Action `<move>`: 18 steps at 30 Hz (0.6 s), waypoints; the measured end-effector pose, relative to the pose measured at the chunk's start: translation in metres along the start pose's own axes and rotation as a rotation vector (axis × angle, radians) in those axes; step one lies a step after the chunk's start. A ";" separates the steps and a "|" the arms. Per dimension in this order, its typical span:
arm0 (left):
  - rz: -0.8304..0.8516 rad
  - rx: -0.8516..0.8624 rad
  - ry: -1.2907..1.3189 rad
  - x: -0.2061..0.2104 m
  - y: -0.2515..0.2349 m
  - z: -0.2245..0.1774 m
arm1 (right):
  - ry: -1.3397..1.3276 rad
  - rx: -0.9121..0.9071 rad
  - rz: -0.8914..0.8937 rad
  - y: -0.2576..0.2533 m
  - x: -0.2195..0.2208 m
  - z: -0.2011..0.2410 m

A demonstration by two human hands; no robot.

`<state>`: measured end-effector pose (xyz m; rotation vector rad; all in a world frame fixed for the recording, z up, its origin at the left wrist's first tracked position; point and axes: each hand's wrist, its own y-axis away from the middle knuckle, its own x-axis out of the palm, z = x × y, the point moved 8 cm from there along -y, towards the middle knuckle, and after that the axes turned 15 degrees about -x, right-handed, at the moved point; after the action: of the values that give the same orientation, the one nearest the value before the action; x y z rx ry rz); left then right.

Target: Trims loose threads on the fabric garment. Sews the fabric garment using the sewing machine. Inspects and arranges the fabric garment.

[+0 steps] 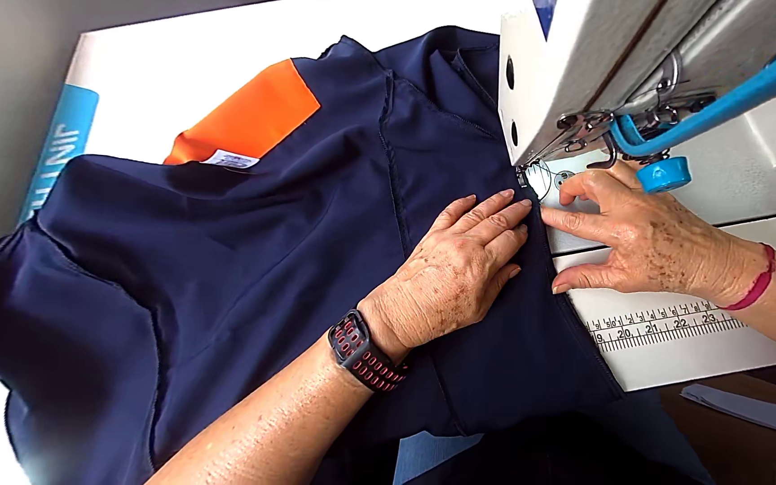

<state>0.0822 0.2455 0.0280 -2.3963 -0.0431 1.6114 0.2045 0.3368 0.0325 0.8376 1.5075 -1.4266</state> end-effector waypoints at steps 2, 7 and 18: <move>0.004 0.005 -0.009 0.000 0.000 -0.001 | 0.001 0.005 -0.005 0.000 -0.001 0.001; -0.008 0.034 -0.057 -0.001 0.000 -0.004 | 0.009 0.027 0.011 -0.001 -0.002 0.004; -0.038 -0.011 -0.077 -0.001 -0.001 -0.007 | -0.038 0.038 -0.018 0.002 -0.009 0.002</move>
<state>0.0879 0.2450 0.0318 -2.3257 -0.1119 1.6902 0.2101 0.3360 0.0395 0.8173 1.4665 -1.4802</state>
